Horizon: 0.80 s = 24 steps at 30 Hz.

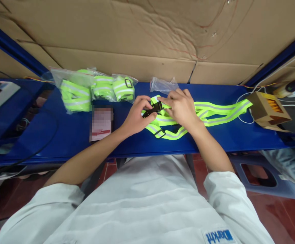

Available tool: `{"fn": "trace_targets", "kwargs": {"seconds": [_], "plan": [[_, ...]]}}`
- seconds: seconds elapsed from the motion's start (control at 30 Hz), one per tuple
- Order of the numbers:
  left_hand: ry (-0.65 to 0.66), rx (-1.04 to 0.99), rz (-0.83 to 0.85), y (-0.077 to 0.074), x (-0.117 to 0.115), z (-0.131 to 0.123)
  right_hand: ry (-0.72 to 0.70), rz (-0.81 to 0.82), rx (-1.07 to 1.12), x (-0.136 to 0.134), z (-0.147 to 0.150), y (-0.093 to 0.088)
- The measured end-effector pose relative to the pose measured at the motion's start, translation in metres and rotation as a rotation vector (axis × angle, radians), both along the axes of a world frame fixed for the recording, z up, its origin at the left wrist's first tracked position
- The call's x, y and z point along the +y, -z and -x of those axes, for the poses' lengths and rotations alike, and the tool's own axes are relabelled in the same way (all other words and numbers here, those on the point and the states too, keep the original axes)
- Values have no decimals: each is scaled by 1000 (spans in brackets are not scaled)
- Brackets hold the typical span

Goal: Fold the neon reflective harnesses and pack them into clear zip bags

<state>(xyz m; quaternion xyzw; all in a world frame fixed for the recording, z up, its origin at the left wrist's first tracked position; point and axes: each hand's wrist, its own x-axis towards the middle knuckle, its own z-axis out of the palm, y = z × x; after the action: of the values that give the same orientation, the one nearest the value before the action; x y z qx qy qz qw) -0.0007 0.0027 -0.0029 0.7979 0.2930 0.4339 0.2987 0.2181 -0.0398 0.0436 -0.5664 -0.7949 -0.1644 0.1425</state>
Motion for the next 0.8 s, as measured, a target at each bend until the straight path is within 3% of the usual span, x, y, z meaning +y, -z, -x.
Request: {"fn": "trace_targets", "kwargs": {"seconds": [0.17, 0.43, 0.63, 0.7, 0.8], "plan": [[-36, 122, -21, -4, -5, 3, 42, 9, -4, 3, -6, 0], [16, 240, -24, -3, -3, 6, 54, -21, 126, 18, -34, 10], [-44, 464, -50, -1, 7, 11, 104, -73, 410, 16, -46, -7], [-78, 416, -91, -7, 10, 15, 167, -143, 472, 14, -49, -15], [-113, 146, -143, -23, 22, 29, 252, -340, 546, 12, -67, -25]]}}
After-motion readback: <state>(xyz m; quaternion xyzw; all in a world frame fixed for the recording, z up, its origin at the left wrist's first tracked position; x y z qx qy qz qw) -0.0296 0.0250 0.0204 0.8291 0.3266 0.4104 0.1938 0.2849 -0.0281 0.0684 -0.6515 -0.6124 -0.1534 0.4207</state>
